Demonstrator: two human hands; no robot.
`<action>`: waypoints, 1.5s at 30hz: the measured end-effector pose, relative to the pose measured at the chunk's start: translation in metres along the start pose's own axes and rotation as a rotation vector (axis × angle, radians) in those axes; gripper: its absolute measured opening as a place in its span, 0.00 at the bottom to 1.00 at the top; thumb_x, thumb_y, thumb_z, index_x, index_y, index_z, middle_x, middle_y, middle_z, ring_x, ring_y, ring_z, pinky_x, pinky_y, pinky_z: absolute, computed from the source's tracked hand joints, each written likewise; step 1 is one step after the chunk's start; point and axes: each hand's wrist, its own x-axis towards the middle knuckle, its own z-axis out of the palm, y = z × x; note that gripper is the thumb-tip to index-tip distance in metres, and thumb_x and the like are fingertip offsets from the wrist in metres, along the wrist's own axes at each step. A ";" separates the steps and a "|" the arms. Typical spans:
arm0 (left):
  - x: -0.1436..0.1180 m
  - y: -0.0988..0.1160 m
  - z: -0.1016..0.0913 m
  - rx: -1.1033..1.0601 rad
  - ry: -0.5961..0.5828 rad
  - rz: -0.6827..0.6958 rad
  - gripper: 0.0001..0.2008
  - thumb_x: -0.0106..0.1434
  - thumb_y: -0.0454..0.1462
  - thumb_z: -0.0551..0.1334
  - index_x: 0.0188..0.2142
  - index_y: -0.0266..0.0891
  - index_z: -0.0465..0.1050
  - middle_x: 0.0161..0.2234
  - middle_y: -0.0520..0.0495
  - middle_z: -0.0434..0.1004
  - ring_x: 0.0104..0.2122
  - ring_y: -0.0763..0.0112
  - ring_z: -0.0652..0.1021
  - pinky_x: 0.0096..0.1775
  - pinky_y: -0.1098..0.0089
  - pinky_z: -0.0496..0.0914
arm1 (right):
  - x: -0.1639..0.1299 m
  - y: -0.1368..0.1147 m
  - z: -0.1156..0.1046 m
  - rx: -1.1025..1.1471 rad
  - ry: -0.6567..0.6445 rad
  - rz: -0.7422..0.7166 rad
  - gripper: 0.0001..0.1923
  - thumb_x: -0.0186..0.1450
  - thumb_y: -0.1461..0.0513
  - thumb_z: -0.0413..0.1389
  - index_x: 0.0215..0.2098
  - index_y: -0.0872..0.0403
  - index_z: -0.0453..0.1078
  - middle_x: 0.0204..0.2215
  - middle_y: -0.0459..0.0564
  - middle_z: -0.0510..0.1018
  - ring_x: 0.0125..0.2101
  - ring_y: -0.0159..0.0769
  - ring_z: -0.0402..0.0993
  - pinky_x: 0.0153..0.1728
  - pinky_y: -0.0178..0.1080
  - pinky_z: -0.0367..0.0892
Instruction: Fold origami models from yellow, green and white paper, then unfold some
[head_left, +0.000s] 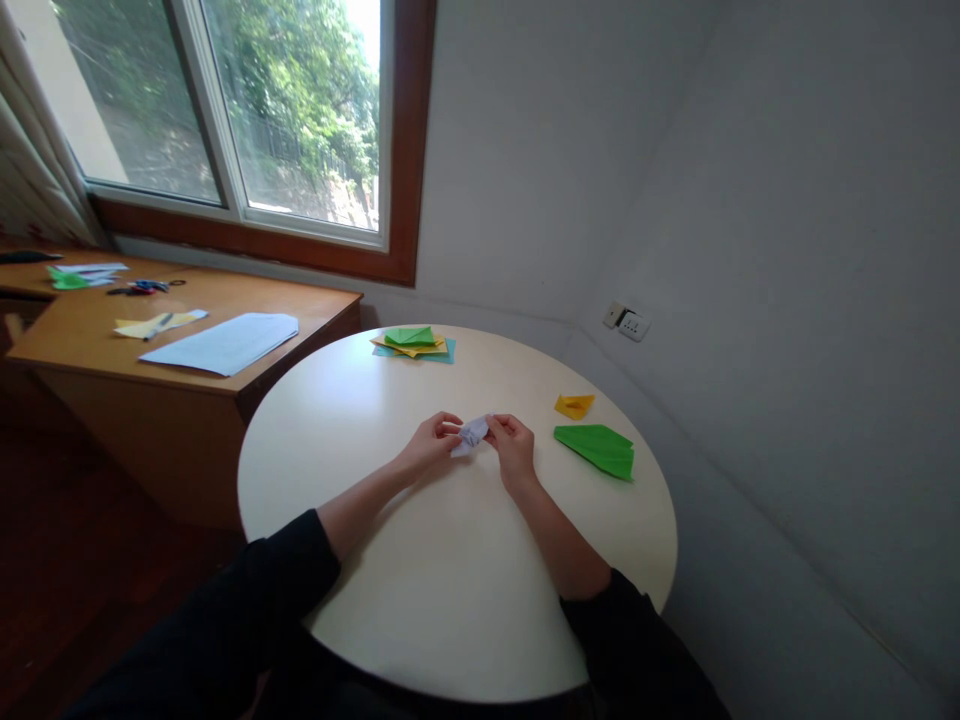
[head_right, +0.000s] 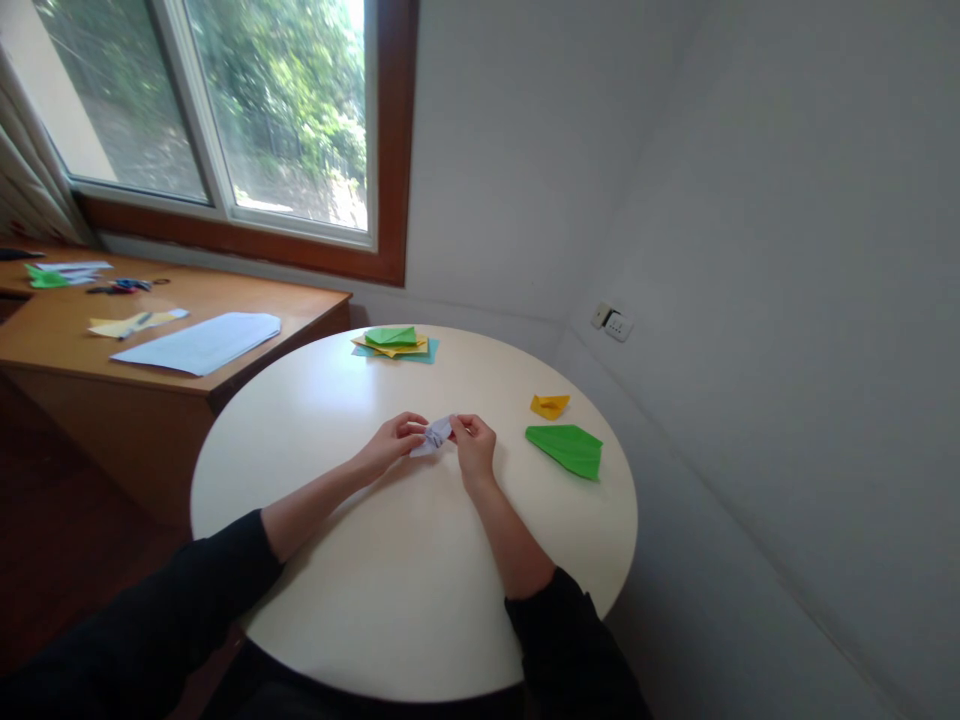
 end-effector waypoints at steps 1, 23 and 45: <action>0.000 0.000 0.000 0.004 0.005 -0.002 0.13 0.47 0.32 0.63 0.34 0.36 0.67 0.30 0.46 0.76 0.26 0.74 0.74 0.29 0.73 0.65 | 0.001 0.000 0.000 -0.007 0.005 -0.010 0.12 0.45 0.56 0.62 0.21 0.56 0.68 0.19 0.43 0.73 0.22 0.29 0.70 0.30 0.38 0.71; 0.006 -0.001 -0.002 -0.064 0.098 -0.020 0.16 0.46 0.41 0.65 0.33 0.36 0.68 0.31 0.47 0.73 0.30 0.73 0.74 0.43 0.63 0.68 | 0.086 -0.012 -0.081 -0.572 0.486 -0.293 0.15 0.49 0.58 0.53 0.34 0.54 0.71 0.22 0.45 0.75 0.28 0.36 0.70 0.37 0.40 0.60; 0.006 -0.001 -0.001 0.003 0.083 0.005 0.17 0.46 0.42 0.64 0.34 0.36 0.68 0.34 0.46 0.72 0.33 0.69 0.75 0.43 0.61 0.68 | 0.072 -0.025 -0.086 -1.056 0.566 -0.188 0.12 0.52 0.60 0.49 0.34 0.51 0.70 0.28 0.46 0.77 0.34 0.40 0.67 0.41 0.44 0.48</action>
